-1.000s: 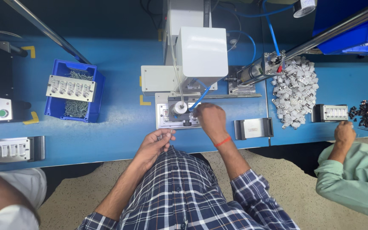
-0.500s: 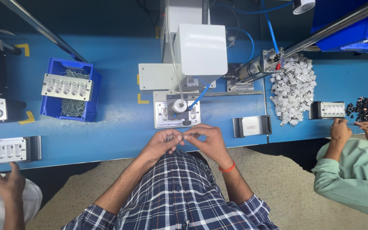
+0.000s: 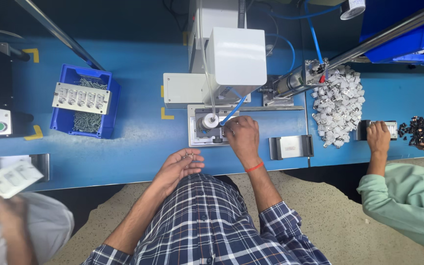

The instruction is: The person places small metal components into a white fixture, then uses a machine to press or crimp them. The person repeats this process with multiple components, retrieving them from a blue bin and placing the finished fixtures on the table.

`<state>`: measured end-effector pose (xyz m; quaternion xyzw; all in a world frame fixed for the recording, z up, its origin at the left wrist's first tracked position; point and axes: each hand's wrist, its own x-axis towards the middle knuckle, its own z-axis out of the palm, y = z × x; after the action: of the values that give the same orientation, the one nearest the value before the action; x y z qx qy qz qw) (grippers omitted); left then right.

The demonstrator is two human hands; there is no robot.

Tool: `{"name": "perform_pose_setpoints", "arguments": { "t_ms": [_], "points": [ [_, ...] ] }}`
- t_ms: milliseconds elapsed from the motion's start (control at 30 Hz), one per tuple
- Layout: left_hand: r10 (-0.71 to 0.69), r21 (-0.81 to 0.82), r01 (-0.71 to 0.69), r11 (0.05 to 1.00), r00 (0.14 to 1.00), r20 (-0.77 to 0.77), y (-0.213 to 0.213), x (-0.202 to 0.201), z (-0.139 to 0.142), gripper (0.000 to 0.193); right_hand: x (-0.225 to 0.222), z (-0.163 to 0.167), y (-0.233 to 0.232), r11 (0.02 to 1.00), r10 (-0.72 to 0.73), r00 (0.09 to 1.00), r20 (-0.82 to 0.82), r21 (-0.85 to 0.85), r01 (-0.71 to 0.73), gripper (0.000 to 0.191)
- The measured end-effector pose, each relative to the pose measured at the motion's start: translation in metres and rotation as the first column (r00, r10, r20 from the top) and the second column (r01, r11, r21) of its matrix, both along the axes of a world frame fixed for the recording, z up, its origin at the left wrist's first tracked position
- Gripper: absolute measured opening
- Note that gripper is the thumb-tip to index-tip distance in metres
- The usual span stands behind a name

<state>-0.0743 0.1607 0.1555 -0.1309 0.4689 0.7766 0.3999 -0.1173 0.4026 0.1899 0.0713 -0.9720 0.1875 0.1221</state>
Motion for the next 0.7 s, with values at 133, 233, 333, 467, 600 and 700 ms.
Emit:
{"name": "perform_pose_setpoints", "arguments": {
  "t_ms": [133,233,333,467,600,700],
  "points": [
    [0.048,-0.031,-0.046,0.998,0.998,0.035,-0.003,0.000,0.002,0.026,0.003,0.009,0.003,0.999,-0.017,1.000,-0.007,-0.045,0.017,0.010],
    [0.055,-0.027,-0.055,0.998,0.998,0.018,-0.004,0.002,-0.001,0.025,0.007,0.011,0.005,0.999,-0.033,0.999,-0.034,-0.009,0.033,0.009],
    [0.063,0.007,-0.063,0.998,0.998,0.000,-0.004,0.006,-0.009,0.024,0.005,0.006,0.004,0.999,-0.013,0.998,-0.059,0.030,0.015,0.009],
    [0.101,0.091,-0.099,0.991,0.995,-0.025,-0.006,0.010,-0.022,0.025,-0.004,-0.004,0.000,0.998,-0.037,0.998,0.051,0.059,0.034,0.007],
    [0.117,0.049,-0.117,0.992,0.993,-0.004,-0.007,0.009,-0.026,0.026,-0.005,0.006,0.000,0.998,-0.024,0.997,0.069,0.054,0.020,0.009],
    [0.105,0.041,-0.104,0.994,0.994,-0.024,-0.008,0.008,-0.021,0.029,0.005,0.030,-0.001,0.998,-0.040,0.998,-0.045,-0.058,0.037,0.009]
  ]
}}
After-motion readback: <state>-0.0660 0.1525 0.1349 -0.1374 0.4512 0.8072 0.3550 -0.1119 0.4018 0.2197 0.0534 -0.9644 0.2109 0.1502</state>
